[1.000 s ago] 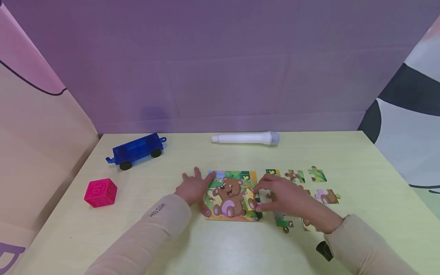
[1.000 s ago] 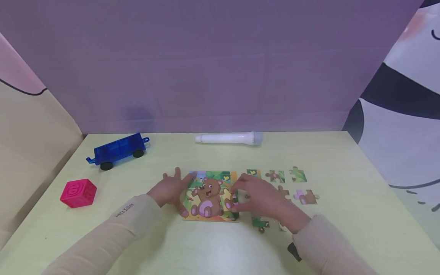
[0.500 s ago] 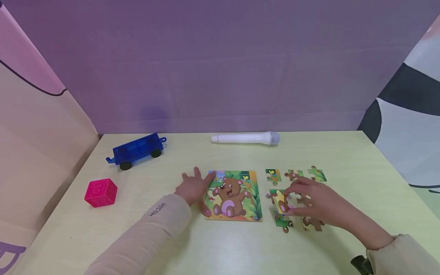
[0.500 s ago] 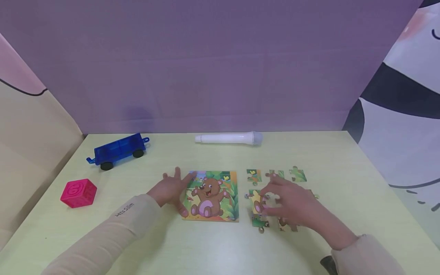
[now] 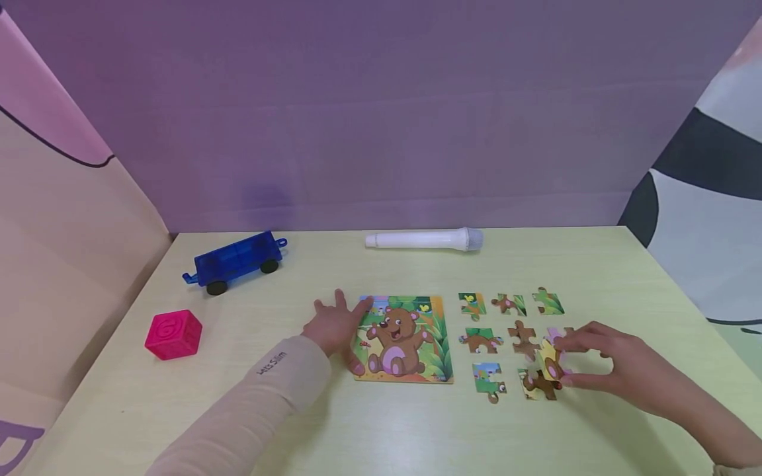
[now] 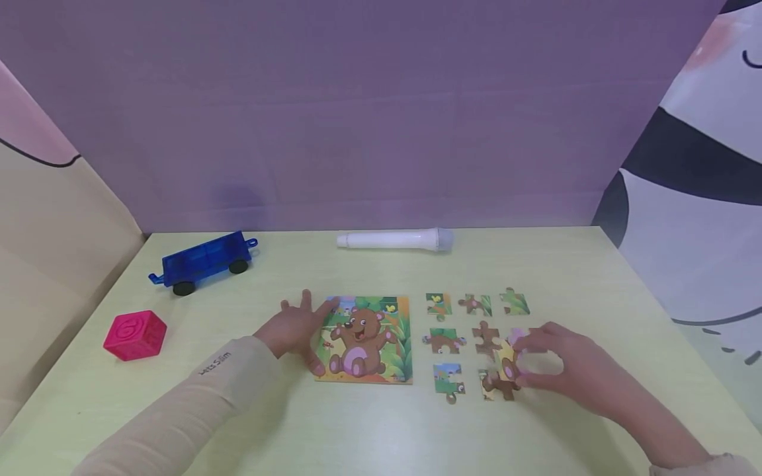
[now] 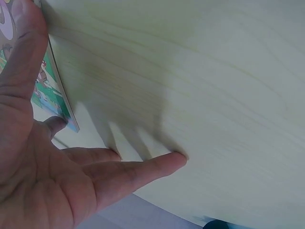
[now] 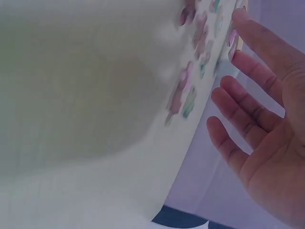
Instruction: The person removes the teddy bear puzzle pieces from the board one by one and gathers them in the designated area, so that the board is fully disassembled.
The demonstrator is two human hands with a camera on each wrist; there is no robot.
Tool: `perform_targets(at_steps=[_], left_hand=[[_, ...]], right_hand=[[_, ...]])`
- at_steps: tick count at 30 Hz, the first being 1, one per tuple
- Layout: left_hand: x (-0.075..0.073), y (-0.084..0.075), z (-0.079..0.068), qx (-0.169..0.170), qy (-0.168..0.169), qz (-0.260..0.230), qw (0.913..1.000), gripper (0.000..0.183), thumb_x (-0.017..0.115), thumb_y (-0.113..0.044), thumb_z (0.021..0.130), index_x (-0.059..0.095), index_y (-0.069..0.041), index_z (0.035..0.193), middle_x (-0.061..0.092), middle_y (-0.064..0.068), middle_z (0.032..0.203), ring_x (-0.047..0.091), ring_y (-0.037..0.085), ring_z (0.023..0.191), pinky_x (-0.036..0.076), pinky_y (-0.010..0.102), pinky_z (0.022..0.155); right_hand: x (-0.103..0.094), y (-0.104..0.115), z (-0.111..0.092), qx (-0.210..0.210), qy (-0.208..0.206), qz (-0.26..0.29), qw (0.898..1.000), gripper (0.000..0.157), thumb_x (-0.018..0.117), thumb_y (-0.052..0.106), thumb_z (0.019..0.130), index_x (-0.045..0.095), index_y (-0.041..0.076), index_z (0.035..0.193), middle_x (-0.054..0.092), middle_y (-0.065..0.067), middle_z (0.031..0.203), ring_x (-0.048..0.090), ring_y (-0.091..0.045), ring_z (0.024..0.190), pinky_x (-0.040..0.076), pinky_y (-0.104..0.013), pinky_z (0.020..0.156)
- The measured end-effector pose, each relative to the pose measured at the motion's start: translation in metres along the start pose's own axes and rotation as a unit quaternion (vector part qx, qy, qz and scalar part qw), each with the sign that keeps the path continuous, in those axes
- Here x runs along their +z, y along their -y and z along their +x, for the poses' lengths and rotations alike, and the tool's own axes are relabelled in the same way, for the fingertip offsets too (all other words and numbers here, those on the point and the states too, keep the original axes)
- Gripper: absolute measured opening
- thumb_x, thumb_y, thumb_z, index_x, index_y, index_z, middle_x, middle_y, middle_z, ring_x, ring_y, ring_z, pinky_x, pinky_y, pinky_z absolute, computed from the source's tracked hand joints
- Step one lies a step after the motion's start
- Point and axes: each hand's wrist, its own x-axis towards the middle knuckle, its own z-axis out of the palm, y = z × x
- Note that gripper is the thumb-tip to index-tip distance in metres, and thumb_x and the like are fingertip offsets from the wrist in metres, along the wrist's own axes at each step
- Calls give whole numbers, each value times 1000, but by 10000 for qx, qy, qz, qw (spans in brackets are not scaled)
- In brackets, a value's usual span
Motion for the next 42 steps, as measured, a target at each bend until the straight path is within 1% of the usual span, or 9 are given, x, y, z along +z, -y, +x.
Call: perform_targets(at_steps=[5,9,14,16,21,25,32,34,42], left_hand=[[1,1,0,-33,-33,-164,9999,114,96,-23,66,33,-29,160,11,25,167,15,58,147,44,69,100],[1,1,1,-30,-49,-154,9999,114,96,-23,66,33,-30,160,12,25,166,15,58,146,45,69,99],[1,2,2,13,-32,-119,9999,115,96,-24,66,32,-29,161,11,25,167,14,59,146,46,68,98],[2,2,2,33,-22,-88,10000,114,96,-24,66,32,-29,161,11,25,167,14,59,146,46,68,98],[0,2,2,46,14,-52,10000,114,96,-25,66,32,-28,161,11,26,166,15,60,146,45,70,98],[0,1,2,42,59,10,10000,115,96,-27,66,31,-27,161,10,27,166,14,60,146,42,72,99],[0,0,4,71,201,225,9995,117,95,-31,68,27,-26,162,9,27,166,14,61,145,43,72,98],[0,1,5,72,235,267,9993,117,95,-33,69,26,-27,163,9,27,166,15,60,145,43,71,98],[-1,7,8,78,390,235,9989,121,96,-36,67,24,-28,163,6,26,167,10,58,148,39,73,102]], right_hand=[[4,-20,-16,-12,-186,-145,9997,43,95,27,66,74,25,104,58,20,98,54,-1,86,50,-26,67],[7,-32,-24,108,-122,-264,9995,42,96,26,64,73,25,99,58,21,94,54,1,84,50,-26,66],[6,-40,-27,645,468,-332,9963,38,93,33,69,75,21,101,57,16,94,52,2,83,51,-27,68],[6,-41,-28,753,594,-353,9948,38,92,35,71,75,20,102,57,15,94,51,2,83,51,-27,68],[7,-43,-29,707,578,-368,9951,40,93,36,69,74,21,102,56,16,94,50,1,83,51,-27,68],[7,-45,-29,747,712,-374,9940,43,93,37,69,72,22,103,56,15,96,50,0,84,51,-28,69],[10,-46,-34,225,303,-368,9986,46,95,35,64,71,24,102,54,21,94,50,2,82,50,-28,65],[9,-45,-34,234,334,-338,9986,46,95,35,65,71,23,103,55,19,95,50,1,83,49,-28,65],[1,-36,-28,665,819,-313,9939,49,94,36,69,70,17,107,57,10,100,51,-3,85,51,-30,69]])
